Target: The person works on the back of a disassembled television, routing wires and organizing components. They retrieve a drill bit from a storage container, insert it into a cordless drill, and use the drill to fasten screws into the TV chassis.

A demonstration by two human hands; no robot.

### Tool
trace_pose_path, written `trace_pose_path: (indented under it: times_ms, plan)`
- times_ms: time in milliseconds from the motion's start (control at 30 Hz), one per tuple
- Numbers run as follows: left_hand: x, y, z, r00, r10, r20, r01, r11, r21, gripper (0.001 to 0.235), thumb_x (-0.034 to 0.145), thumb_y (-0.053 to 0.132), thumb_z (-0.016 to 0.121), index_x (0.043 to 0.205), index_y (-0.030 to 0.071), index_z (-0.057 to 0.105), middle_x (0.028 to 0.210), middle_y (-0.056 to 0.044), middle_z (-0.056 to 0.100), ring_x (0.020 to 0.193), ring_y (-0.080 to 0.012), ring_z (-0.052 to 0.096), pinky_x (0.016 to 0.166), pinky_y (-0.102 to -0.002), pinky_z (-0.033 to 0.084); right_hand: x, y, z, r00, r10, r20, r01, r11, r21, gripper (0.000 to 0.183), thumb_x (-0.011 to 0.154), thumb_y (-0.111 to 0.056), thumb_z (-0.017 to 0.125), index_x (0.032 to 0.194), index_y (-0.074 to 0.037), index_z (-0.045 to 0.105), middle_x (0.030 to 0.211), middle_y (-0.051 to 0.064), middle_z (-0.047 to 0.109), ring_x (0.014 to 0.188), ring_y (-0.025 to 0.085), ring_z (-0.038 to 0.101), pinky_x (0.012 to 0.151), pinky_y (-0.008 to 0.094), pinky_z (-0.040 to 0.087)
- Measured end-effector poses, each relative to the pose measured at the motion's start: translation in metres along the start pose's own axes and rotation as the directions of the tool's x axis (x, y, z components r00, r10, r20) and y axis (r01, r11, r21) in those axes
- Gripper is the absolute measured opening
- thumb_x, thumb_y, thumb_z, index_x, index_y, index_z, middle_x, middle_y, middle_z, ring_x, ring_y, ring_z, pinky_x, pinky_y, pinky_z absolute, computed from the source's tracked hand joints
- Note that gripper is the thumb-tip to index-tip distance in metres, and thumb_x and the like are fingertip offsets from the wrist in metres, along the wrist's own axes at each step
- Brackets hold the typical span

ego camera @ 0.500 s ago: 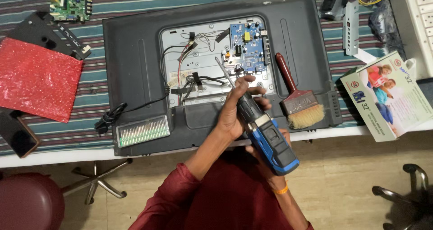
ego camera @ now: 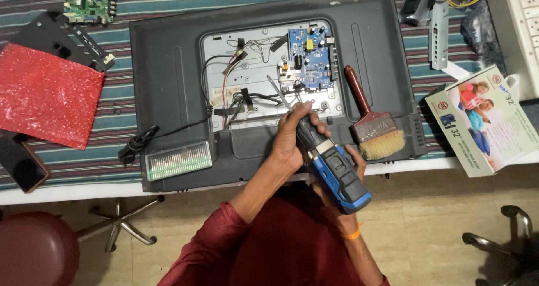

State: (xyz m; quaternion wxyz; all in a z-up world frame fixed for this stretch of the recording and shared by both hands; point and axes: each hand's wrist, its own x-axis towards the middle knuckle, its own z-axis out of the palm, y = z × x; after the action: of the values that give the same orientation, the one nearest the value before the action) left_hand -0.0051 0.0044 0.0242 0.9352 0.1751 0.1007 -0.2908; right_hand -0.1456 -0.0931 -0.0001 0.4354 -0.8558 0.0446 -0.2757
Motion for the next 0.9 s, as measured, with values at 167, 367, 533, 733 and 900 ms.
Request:
trace_pose_path:
  times_ms: [167, 367, 533, 733, 900]
  plan:
    - [-0.004, -0.003, -0.005, 1.0, -0.025, 0.014, 0.025, 1.0, 0.018, 0.019, 0.093, 0.015, 0.076, 0.089, 0.014, 0.057, 0.073, -0.004, 0.061, 0.067, -0.0207, 0.067, 0.068, -0.042, 0.06, -0.004, 0.015, 0.002, 0.987, -0.029, 0.156, 0.004, 0.987, 0.159, 0.079, 0.075, -0.017, 0.081, 0.143, -0.001, 0.044, 0.138, 0.017, 0.048, 0.129, 0.03, 0.05, 0.111, 0.042, 0.042]
    - [-0.003, -0.001, -0.001, 0.999, -0.039, 0.038, 0.035, 0.995, 0.098, 0.02, 0.096, 0.013, 0.073, 0.087, 0.011, 0.055, 0.073, -0.004, 0.06, 0.066, -0.0198, 0.067, 0.068, -0.046, 0.063, -0.021, 0.021, 0.017, 0.99, -0.13, 0.061, 0.137, 0.982, -0.132, 0.057, 0.082, -0.011, 0.078, 0.133, -0.006, 0.053, 0.131, 0.011, 0.053, 0.126, 0.029, 0.052, 0.111, 0.042, 0.043]
    - [-0.001, -0.001, 0.016, 0.999, -0.029, 0.029, 0.025, 0.994, 0.109, 0.023, 0.104, 0.03, 0.06, 0.094, 0.01, 0.056, 0.076, -0.006, 0.063, 0.068, -0.0235, 0.07, 0.065, -0.046, 0.061, -0.014, 0.013, 0.01, 0.999, -0.035, 0.04, 0.035, 0.999, -0.012, 0.064, 0.082, -0.01, 0.077, 0.139, -0.001, 0.048, 0.128, 0.013, 0.055, 0.12, 0.028, 0.055, 0.105, 0.041, 0.046]
    - [0.015, 0.018, -0.005, 0.994, 0.079, -0.074, -0.055, 0.96, 0.274, 0.036, 0.103, 0.041, 0.045, 0.09, 0.009, 0.054, 0.072, -0.013, 0.064, 0.066, -0.0303, 0.073, 0.068, -0.047, 0.065, -0.012, -0.001, 0.003, 0.955, 0.238, 0.179, -0.289, 0.886, 0.363, 0.07, 0.083, -0.011, 0.077, 0.143, -0.001, 0.042, 0.113, 0.008, 0.064, 0.1, 0.022, 0.067, 0.09, 0.035, 0.054]
    - [0.032, 0.131, -0.07, 0.891, 0.448, -0.081, -0.147, 0.45, 0.881, 0.052, 0.106, 0.047, 0.048, 0.078, 0.006, 0.062, 0.054, -0.008, 0.056, 0.049, -0.0215, 0.058, 0.048, -0.038, 0.05, -0.016, 0.0, -0.016, 0.952, 0.218, 0.216, -0.277, 0.912, 0.303, 0.069, 0.082, -0.009, 0.077, 0.142, 0.0, 0.043, 0.109, 0.01, 0.067, 0.094, 0.023, 0.071, 0.085, 0.035, 0.057]
